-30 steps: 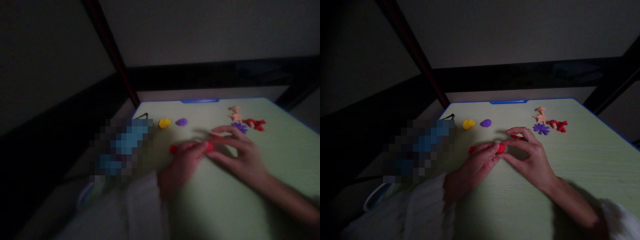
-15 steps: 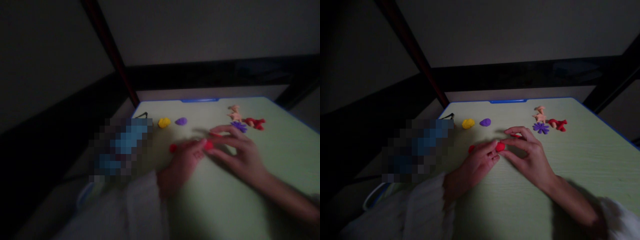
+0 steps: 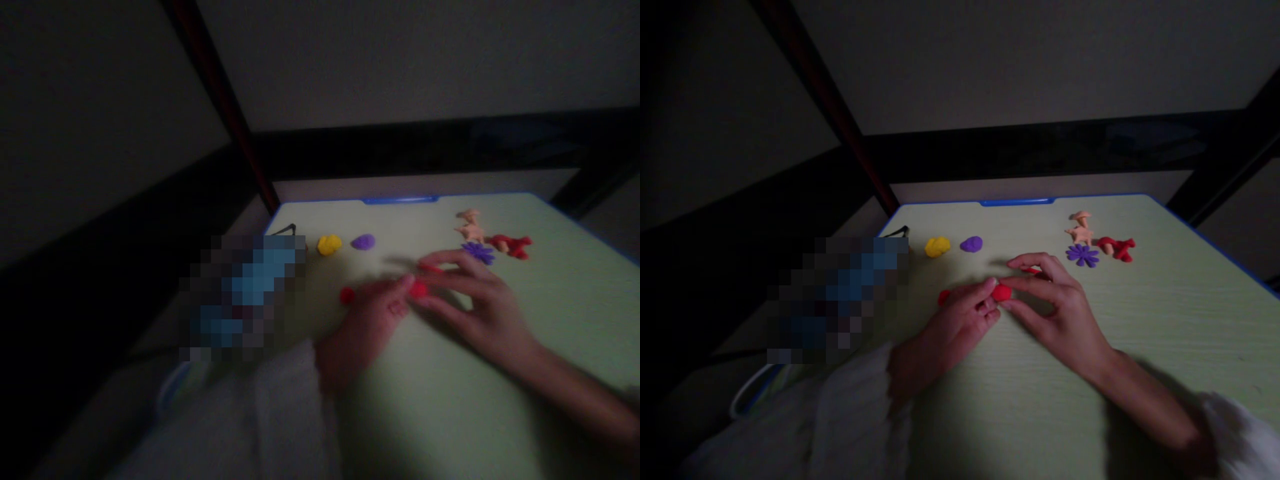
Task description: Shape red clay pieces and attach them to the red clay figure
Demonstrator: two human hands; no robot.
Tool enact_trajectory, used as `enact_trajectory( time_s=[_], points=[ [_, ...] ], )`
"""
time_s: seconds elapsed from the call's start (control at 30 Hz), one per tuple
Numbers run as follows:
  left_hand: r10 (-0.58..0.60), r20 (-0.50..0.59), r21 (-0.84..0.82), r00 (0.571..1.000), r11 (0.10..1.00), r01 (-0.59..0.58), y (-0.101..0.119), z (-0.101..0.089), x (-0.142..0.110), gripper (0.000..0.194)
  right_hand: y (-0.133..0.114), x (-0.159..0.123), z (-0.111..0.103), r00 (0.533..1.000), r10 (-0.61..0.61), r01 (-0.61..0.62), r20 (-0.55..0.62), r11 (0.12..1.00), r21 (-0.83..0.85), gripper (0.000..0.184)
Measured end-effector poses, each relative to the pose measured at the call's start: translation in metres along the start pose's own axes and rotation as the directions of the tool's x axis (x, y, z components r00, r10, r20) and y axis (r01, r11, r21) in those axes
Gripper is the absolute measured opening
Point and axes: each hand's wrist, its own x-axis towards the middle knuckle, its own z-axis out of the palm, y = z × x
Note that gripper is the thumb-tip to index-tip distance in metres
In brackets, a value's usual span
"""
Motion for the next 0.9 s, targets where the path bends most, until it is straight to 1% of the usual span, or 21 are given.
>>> enact_trajectory(
  time_s=[0.07,0.13,0.27,0.37,0.5,0.57,0.73,0.8,0.9],
  points=[
    [0.004,0.072,-0.042,0.997,0.999,-0.001,-0.0004,-0.0005,-0.0002,0.017,0.0,0.0,0.0002,1.0,-0.003,0.003,-0.01,1.0,-0.002,0.022],
    [-0.002,0.104,-0.087,0.995,0.996,0.011,-0.0004,-0.0013,-0.0007,0.014,0.0005,-0.0002,0.0003,1.0,-0.001,0.001,-0.029,1.0,0.003,0.024],
    [0.002,0.068,-0.152,0.998,0.988,0.008,0.0013,-0.0019,-0.0016,0.011,0.001,-0.0004,0.0005,0.999,0.01,-0.01,-0.031,1.0,0.019,0.021],
    [-0.001,0.086,-0.156,0.996,0.988,0.014,0.0024,-0.0005,-0.0024,0.009,0.0006,-0.0001,0.0006,1.0,0.002,-0.002,-0.01,1.0,0.025,0.021],
    [-0.021,0.125,-0.126,0.992,0.991,0.037,0.0012,-0.0002,-0.0022,0.01,0.0009,-0.0001,0.0011,0.998,0.024,-0.021,-0.057,0.998,0.051,0.022],
    [-0.013,0.104,-0.099,0.995,0.995,0.023,0.0,-0.0019,-0.0004,0.012,0.0016,-0.0005,0.0011,0.997,0.033,-0.029,-0.065,0.998,0.052,0.022],
    [0.014,0.014,-0.064,1.0,0.998,-0.013,-0.0011,-0.005,0.0051,0.021,0.0025,-0.0015,0.0004,0.999,0.034,-0.033,-0.017,0.998,0.046,0.02],
    [0.03,0.03,-0.072,0.999,0.997,-0.028,-0.001,-0.004,0.0041,0.02,0.0021,-0.0014,0.0001,1.0,0.021,-0.02,-0.008,0.999,0.048,0.019],
    [0.028,0.101,-0.078,0.994,0.997,-0.02,-0.0017,-0.0025,-0.0003,0.013,0.0013,-0.0007,0.0002,1.0,0.0,0.0,-0.002,0.999,0.036,0.02]
  ],
)
